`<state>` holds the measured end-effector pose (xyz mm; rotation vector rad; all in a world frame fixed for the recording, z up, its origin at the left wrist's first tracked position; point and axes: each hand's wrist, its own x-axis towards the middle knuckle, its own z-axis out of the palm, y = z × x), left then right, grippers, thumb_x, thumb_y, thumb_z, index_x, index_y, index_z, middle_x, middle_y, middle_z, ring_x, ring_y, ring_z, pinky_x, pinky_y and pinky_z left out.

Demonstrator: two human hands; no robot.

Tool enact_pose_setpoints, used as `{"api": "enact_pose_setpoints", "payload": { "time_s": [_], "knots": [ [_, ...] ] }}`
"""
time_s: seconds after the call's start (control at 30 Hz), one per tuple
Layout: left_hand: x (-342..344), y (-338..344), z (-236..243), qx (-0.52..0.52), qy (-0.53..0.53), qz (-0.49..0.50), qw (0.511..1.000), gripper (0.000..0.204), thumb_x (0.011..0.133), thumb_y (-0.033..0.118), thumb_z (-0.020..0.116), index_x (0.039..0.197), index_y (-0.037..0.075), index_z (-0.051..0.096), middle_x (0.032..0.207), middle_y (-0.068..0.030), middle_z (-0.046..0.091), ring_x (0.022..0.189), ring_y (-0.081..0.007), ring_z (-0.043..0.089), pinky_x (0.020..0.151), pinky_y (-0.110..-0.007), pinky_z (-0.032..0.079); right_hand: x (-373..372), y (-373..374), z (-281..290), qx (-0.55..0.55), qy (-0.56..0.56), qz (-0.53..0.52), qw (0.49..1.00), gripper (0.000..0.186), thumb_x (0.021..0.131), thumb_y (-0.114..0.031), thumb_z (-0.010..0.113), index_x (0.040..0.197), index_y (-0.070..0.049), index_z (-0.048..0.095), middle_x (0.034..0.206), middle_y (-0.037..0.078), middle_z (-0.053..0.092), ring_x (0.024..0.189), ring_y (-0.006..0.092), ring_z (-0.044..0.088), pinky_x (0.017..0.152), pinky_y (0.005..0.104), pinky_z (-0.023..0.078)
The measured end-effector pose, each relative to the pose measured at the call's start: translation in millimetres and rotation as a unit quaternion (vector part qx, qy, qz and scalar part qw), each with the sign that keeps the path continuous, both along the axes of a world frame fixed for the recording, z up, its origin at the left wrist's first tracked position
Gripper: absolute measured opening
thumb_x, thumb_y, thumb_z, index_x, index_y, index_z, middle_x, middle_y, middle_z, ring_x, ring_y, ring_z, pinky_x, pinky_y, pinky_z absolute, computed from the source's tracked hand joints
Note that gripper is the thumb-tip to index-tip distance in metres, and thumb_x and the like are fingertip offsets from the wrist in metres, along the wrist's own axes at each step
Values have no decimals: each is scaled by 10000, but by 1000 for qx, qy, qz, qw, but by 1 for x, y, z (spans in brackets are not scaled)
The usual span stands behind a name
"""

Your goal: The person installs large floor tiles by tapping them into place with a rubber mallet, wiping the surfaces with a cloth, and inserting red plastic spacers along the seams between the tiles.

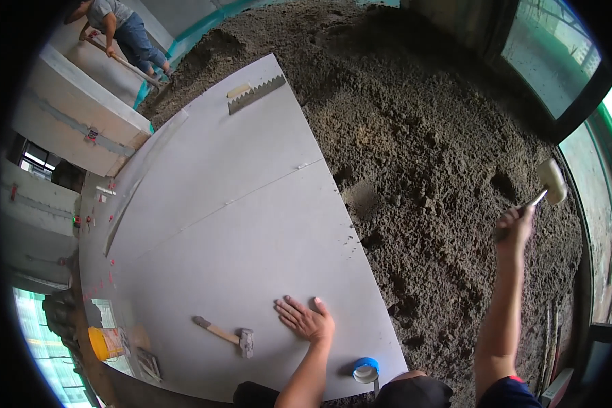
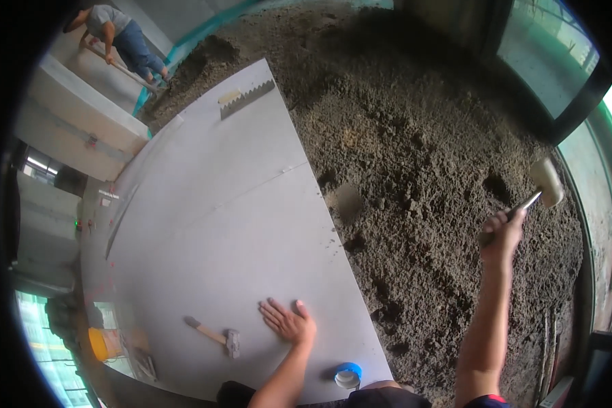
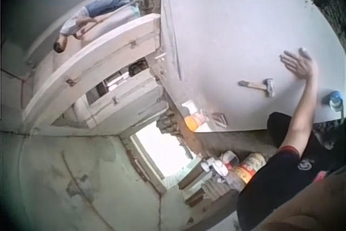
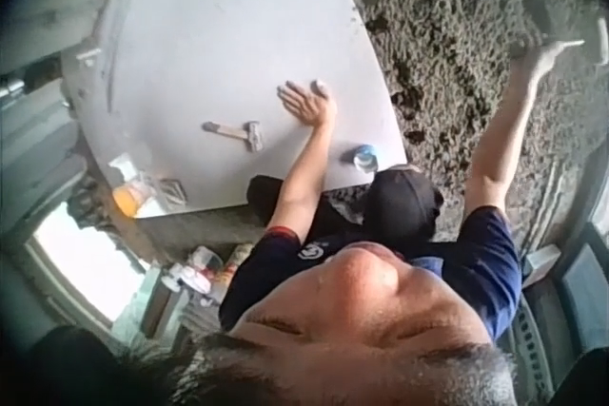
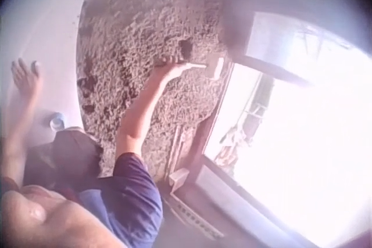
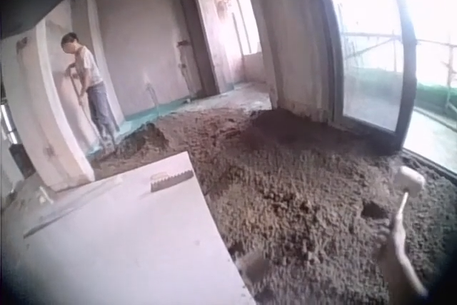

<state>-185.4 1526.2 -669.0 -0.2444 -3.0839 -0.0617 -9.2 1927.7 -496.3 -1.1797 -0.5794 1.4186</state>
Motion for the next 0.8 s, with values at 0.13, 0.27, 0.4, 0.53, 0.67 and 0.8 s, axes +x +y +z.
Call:
{"api": "enact_pose_setpoints", "payload": {
  "time_s": [0.13,0.27,0.4,0.53,0.67,0.8],
  "knots": [
    [0,-1,0,-11,-6,-11,1000,839,932,511,448,1495,-86,270,1586,-315,171,1492,-421,142,1213,-498,93,-107,-107,-78,-146,-66,244,956,479,1035,-509,378,791,-114,495,557,6,473,433,160,460,410,348,452],
    [-1,1,2,-4,2,-11,1000,830,936,504,448,1500,-77,264,1590,-308,170,1495,-416,139,1212,-500,90,-162,-162,-145,-224,-110,460,852,456,1044,-467,388,862,-58,475,557,31,447,400,193,436,388,365,401],
    [-1,4,4,6,7,0,1000,811,945,493,450,1515,-51,254,1599,-289,167,1502,-398,133,1213,-493,86,-150,-140,-133,-310,-24,554,772,469,1036,-510,390,776,-123,436,576,-3,431,429,148,398,408,326,376],
    [0,3,2,6,-4,1,1000,807,949,491,445,1517,-49,251,1599,-292,163,1504,-398,122,1214,-494,81,-120,-104,-98,-289,-59,510,808,430,1044,-485,371,804,-138,446,583,-27,455,441,114,396,395,305,363],
    [1,3,-3,-21,-10,-4,1000,805,958,496,428,1519,-51,243,1601,-292,153,1507,-398,111,1215,-490,81,-109,-104,-89,-219,-97,408,881,390,1060,-446,344,823,-149,430,576,-51,455,410,106,381,362,295,369],
    [-1,4,-3,-18,-4,-7,1000,805,964,492,415,1521,-59,228,1602,-294,144,1508,-403,99,1216,-491,75,-109,-138,-87,-245,-107,488,831,420,1050,-473,346,819,-139,454,571,-33,457,405,111,405,362,298,363]
  ]
}}
